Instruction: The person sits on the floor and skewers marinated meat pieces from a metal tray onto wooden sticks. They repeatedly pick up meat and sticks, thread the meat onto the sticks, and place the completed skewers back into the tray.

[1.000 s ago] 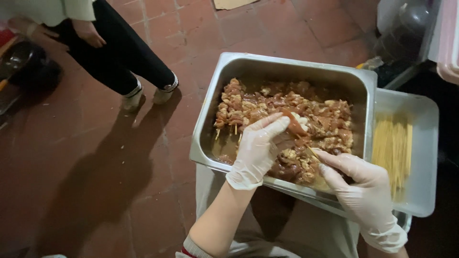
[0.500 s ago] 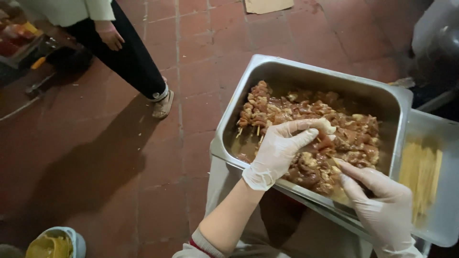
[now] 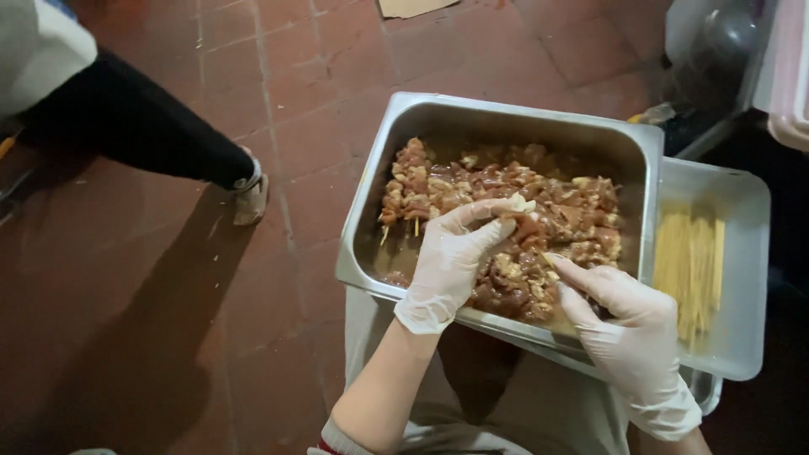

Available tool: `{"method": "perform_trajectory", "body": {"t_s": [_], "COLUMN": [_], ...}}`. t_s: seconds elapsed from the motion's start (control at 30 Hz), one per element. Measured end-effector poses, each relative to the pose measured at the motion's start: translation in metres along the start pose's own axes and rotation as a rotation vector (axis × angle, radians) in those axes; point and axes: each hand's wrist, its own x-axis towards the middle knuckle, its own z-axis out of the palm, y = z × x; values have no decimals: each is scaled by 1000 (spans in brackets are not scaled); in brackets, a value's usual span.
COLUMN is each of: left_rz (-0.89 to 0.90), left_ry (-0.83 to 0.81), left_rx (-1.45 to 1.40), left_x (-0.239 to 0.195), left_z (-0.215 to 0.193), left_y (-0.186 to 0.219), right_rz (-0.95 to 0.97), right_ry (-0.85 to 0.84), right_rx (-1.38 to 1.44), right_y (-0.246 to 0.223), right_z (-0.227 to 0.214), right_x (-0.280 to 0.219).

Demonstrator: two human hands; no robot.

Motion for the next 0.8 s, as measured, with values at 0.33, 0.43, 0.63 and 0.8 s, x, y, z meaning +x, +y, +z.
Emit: {"method": "perform_trajectory", "body": {"t_s": [0.33,0.43,0.63,0.8], "left_rz": [492,468,299,-114], "left_ry": [23,-35,118,64], "left_rx": [591,665,538,-122], "left_x": [-15,-21,-23,-20], "left_z": [7,8,16,7], "left_y": [-31,-22,14,14], "right_rz": [-38,50,107,74], "right_ry": [98,116,76,75], "right_rx": [-11,11,72,80], "right_y": [-5,0,-12,-14], "right_z": [20,22,22,25], "right_x": [-2,-2,-6,-14]}}
